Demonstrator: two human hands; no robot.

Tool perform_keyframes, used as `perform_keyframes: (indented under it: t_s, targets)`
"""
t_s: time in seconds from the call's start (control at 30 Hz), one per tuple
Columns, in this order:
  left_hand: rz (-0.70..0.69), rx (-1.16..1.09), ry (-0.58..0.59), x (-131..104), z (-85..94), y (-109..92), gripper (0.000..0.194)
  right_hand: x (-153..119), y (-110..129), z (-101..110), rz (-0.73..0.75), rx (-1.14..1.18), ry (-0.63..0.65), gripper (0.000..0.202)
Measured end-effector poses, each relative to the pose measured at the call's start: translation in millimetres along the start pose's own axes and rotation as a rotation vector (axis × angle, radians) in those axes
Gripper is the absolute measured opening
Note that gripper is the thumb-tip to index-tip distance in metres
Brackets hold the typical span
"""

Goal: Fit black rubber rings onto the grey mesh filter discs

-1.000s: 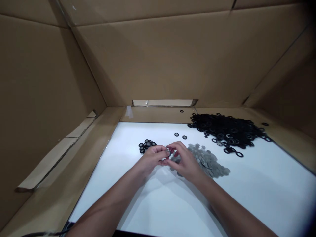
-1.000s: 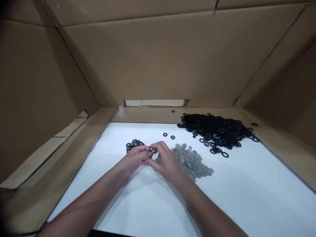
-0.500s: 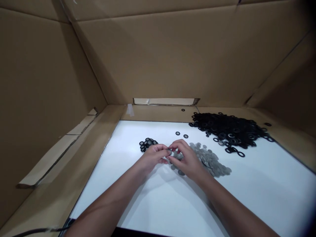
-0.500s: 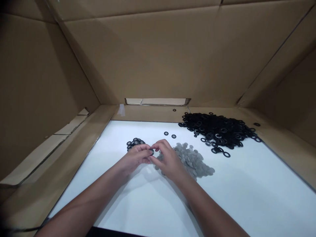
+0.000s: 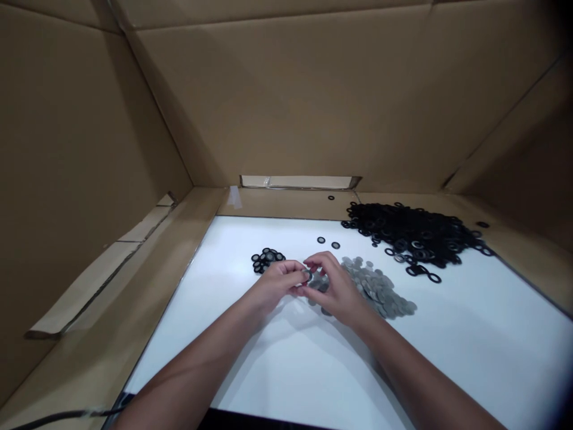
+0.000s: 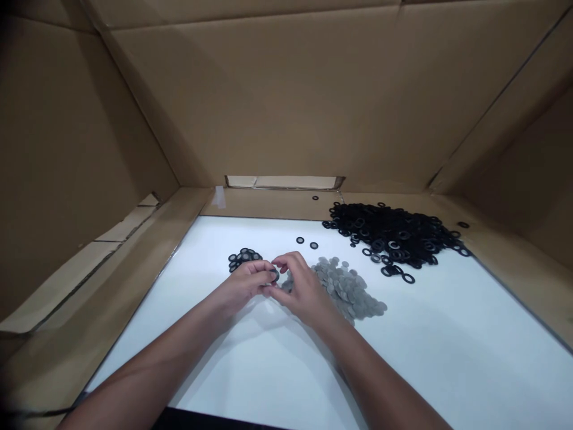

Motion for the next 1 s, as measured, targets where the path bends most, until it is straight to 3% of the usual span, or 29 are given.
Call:
perform_keyframes:
  t_s: [0.1, 0.27, 0.47, 0.63, 0.8, 0.9, 1.0]
  targets:
    - [0.002, 0.008, -0.003, 0.4, 0.4, -0.2, 0.024, -0.1, 3.5, -1.3, 0.041, 0.016, 0.030, 0.032]
    - [-0.006, 0.021, 0.007, 0.6, -0.8, -0.4, 0.024, 1.6, -0.4, 3.2, -0.003, -0.012, -0.055, 0.028]
    - [-0.024, 0.039, 0.002, 0.2, -0.6, -2.6, 0.021, 1.1, 6.5, 4.1, 0.072, 0.032, -0.010, 0.028]
    - [-0.021, 0.045, 0.000, 1.6, 3.3, 0.7, 0.021, 3.1, -0.1, 5.0, -0.018, -0.043, -0.064, 0.025]
    - [-0.046, 0.031, 0.018, 2.4, 2.6, 0.3, 0.019, 1.9, 6.3, -2.7, 0.035, 0.004, 0.050, 0.030]
    - [-0.040, 0.053, 0.012, 2.4, 1.9, 0.2, 0.019, 2.7, 5.1, 0.5, 0.036, -0.031, -0.013, 0.022]
    - [-0.029, 0.045, 0.002, 3.0, 2.6, 2.3, 0.021, 3.2, 0.1, 2.4, -0.016, -0.058, -0.072, 0.026]
Point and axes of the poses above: each hand's wrist, its own x-axis towards the middle knuckle, its own z-axis out of the back of the hand, y = z × x, the point moved 9 cm from there along x, towards the middle knuckle, and after that the axes turned 5 degrees about y, right-handed, at the moved point
